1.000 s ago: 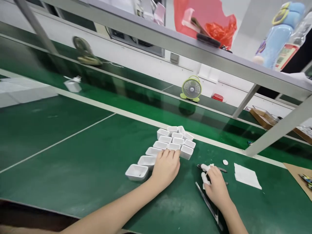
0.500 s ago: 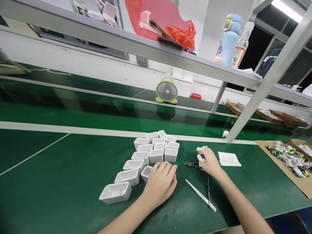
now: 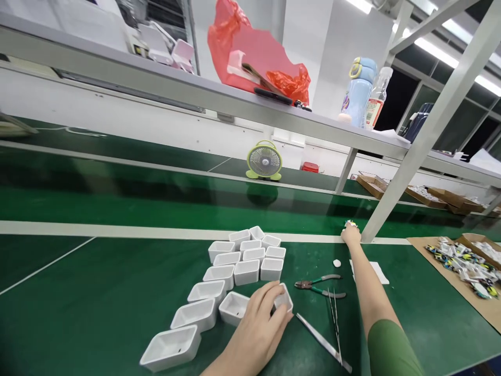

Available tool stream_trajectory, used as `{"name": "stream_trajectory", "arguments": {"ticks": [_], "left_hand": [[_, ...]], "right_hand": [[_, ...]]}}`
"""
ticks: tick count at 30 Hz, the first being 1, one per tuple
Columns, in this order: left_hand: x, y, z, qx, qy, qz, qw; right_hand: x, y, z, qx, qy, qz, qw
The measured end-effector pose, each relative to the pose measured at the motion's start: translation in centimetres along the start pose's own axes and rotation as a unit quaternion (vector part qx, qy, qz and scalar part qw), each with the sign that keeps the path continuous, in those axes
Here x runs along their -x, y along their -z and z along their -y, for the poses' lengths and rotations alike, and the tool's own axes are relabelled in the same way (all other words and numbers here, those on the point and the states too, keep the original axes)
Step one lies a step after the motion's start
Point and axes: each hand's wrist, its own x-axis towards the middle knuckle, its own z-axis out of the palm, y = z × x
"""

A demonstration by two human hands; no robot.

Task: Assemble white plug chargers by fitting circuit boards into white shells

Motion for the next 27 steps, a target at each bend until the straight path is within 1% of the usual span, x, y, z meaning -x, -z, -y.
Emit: {"name": "stream_trajectory", "arguments": {"ticks": [2,3,4,5,7,9,11,13,15,16,17,18,20,22,24,27], "left_hand": [[-0.2,0.7,-0.1,0.086,0.020,0.007,0.996],[-0.3,1.1,-0.1,0.144,0.046,0.022,0.988],[-0.4,1.4,-0.1,0.208,0.083,0.039,0.974],[-0.5,1.7,-0.1,0.273,0.129,0.056,0.951],[-0.8,2.2,0.0,0.390,0.231,0.079,0.888],[-1.2,2.4,0.0,0.481,0.318,0.084,0.813],[-1.6,2.5,-0.1,0.558,0.384,0.086,0.731],[-2.1,2.4,-0.3,0.625,0.442,0.080,0.639],[-2.5,2.2,-0.4,0.668,0.494,0.063,0.554],[-2.6,2.1,-0.4,0.680,0.515,0.050,0.520],[-2.7,1.9,-0.3,0.688,0.532,0.035,0.493],[-2.8,1.8,-0.3,0.693,0.543,0.023,0.473],[-2.8,1.7,-0.1,0.703,0.554,0.013,0.447],[-2.8,1.9,0.1,0.709,0.554,0.025,0.436],[-2.9,2.4,-0.1,0.715,0.542,0.050,0.438],[-3.3,3.3,-0.6,0.718,0.514,0.074,0.464]], "right_hand": [[0.0,0.2,0.4,0.002,0.010,0.006,1.000],[0.0,0.7,0.4,0.002,0.016,0.008,1.000],[0.1,1.3,0.3,0.002,0.021,0.009,1.000],[0.1,2.2,0.2,0.002,0.026,0.008,1.000],[0.3,4.6,-0.3,0.004,0.041,0.007,0.999],[0.6,7.0,-0.7,0.009,0.064,0.013,0.998],[1.2,8.6,-0.5,0.017,0.099,0.039,0.994],[2.0,9.1,0.4,0.025,0.136,0.084,0.987],[3.0,8.6,1.7,0.031,0.168,0.129,0.977],[3.6,8.2,2.4,0.033,0.180,0.146,0.972],[4.1,7.8,3.0,0.034,0.188,0.157,0.969],[4.7,7.4,3.5,0.036,0.191,0.161,0.968],[5.6,7.0,4.1,0.046,0.180,0.150,0.971],[6.3,6.9,4.1,0.070,0.142,0.129,0.979],[6.8,6.8,3.8,0.097,0.095,0.123,0.983],[7.4,6.6,3.4,0.111,0.051,0.145,0.982]]}}
